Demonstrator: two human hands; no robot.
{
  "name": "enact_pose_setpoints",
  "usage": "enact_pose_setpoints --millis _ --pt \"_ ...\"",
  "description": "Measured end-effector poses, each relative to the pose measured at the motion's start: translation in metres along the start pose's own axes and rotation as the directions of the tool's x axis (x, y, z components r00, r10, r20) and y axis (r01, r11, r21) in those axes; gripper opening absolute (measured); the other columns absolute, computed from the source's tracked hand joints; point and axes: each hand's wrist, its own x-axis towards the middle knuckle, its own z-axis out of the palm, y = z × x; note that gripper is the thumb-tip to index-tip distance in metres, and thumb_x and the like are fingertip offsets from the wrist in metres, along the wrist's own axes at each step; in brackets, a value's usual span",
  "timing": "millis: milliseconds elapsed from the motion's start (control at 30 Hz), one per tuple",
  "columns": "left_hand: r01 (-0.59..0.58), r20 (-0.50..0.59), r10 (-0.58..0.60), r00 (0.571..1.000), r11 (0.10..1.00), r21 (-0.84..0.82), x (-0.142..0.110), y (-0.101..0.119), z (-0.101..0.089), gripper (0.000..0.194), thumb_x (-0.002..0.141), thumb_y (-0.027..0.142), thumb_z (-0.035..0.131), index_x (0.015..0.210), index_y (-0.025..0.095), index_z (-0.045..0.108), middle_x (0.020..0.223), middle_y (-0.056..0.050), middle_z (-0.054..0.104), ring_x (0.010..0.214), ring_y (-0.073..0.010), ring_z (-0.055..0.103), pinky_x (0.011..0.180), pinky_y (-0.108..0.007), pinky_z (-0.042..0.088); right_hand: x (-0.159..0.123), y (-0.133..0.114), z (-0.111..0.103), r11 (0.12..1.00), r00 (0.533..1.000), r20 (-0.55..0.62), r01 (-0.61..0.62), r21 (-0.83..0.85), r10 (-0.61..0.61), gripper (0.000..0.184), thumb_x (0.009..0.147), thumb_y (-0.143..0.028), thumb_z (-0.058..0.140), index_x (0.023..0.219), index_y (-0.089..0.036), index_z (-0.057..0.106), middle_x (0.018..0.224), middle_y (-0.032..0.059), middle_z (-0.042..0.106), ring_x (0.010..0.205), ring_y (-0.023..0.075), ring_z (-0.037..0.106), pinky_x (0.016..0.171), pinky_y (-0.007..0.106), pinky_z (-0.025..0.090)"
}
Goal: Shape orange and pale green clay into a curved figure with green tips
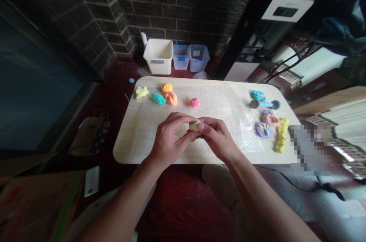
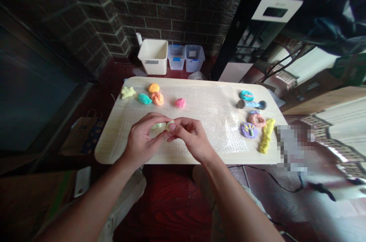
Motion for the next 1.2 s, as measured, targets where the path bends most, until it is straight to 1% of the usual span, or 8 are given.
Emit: enact_pose_setpoints --millis 167,333,467,600,767,967,1067,1200 --pt "-0.242 0.029 0.241 0.97 0.962 0.128 0.001 -0.004 0.0 0.026 0.09 0.022 0.079 0.116 0.022 0.078 0.108 -0.007 0.076 0.102 -0.0226 0.069 0.091 -0.035 0.055 -0.001 0.003 -0.002 1.0 1.0 -0.023 -0.016 -0.007 0.016 0.026 0.087 -0.041 0.085 0.092 -0.016 0.082 0.077 0.0047 0.076 0.069 0.0155 0.069 0.072 0.03 0.059" --pt "-0.296 0.03 0.295 0.955 0.937 0.184 0.0 -0.008 -0.003 0.021 0.096 0.02 0.073 0.116 0.022 0.079 0.1 -0.006 0.076 0.095 -0.019 0.069 0.083 -0.031 0.056 -0.001 0.002 0.004 0.997 0.997 0.057 -0.051 0.066 0.047 0.031 0.088 -0.046 0.083 0.097 -0.016 0.082 0.083 0.0067 0.077 0.073 0.0167 0.071 0.075 0.032 0.06" --pt "-0.343 0.033 0.343 0.939 0.916 0.207 0.001 -0.006 -0.002 0.019 0.097 0.02 0.071 0.114 0.02 0.079 0.098 -0.007 0.075 0.094 -0.0193 0.068 0.082 -0.031 0.057 -0.001 0.0 0.007 0.998 0.995 0.091 -0.047 0.042 0.043 0.029 0.092 -0.044 0.08 0.096 -0.015 0.083 0.08 0.0064 0.077 0.072 0.0159 0.071 0.075 0.03 0.059" --pt "-0.357 0.054 0.354 0.933 0.908 0.219 0.001 -0.006 -0.001 0.026 0.094 0.021 0.075 0.119 0.017 0.076 0.104 -0.01 0.075 0.1 -0.022 0.068 0.087 -0.034 0.058 -0.001 0.001 0.005 0.996 0.996 0.057 -0.073 0.057 0.07 0.027 0.092 -0.042 0.08 0.09 -0.015 0.082 0.08 0.0071 0.078 0.073 0.0164 0.072 0.074 0.03 0.059" --pt "-0.347 0.064 0.343 0.937 0.896 0.278 -0.001 -0.011 0.001 0.029 0.096 0.02 0.073 0.124 0.018 0.074 0.109 -0.01 0.072 0.104 -0.0218 0.068 0.089 -0.035 0.059 0.0 0.0 0.005 0.992 0.994 0.072 -0.088 0.095 0.081 0.027 0.09 -0.041 0.083 0.099 -0.016 0.08 0.092 0.0087 0.079 0.084 0.019 0.074 0.083 0.034 0.059" --pt "-0.38 0.041 0.396 0.917 0.841 0.384 -0.002 -0.016 0.005 0.032 0.097 0.025 0.072 0.129 0.019 0.07 0.112 -0.01 0.071 0.106 -0.0224 0.067 0.094 -0.038 0.058 -0.001 0.002 0.012 0.985 0.998 0.039 -0.05 0.162 0.044 0.018 0.091 -0.036 0.082 0.098 -0.02 0.078 0.089 0.0048 0.079 0.079 0.0165 0.073 0.079 0.03 0.058" --pt "-0.374 0.009 0.409 0.913 0.827 0.419 -0.002 -0.017 0.005 0.025 0.099 0.023 0.069 0.123 0.019 0.071 0.108 -0.009 0.072 0.103 -0.0224 0.067 0.091 -0.039 0.06 -0.002 0.005 0.013 0.975 0.995 0.07 -0.08 0.208 0.067 0.024 0.093 -0.043 0.078 0.1 -0.019 0.079 0.092 0.0056 0.078 0.08 0.0177 0.072 0.081 0.033 0.058" --pt "-0.352 0.012 0.38 0.925 0.842 0.409 -0.004 -0.019 0.005 0.031 0.1 0.022 0.065 0.131 0.018 0.066 0.112 -0.011 0.073 0.107 -0.0232 0.069 0.094 -0.04 0.062 -0.001 0.008 0.01 0.962 0.992 0.071 -0.115 0.246 0.101 0.032 0.097 -0.049 0.07 0.1 -0.019 0.08 0.09 0.0071 0.077 0.08 0.0196 0.071 0.082 0.035 0.059"
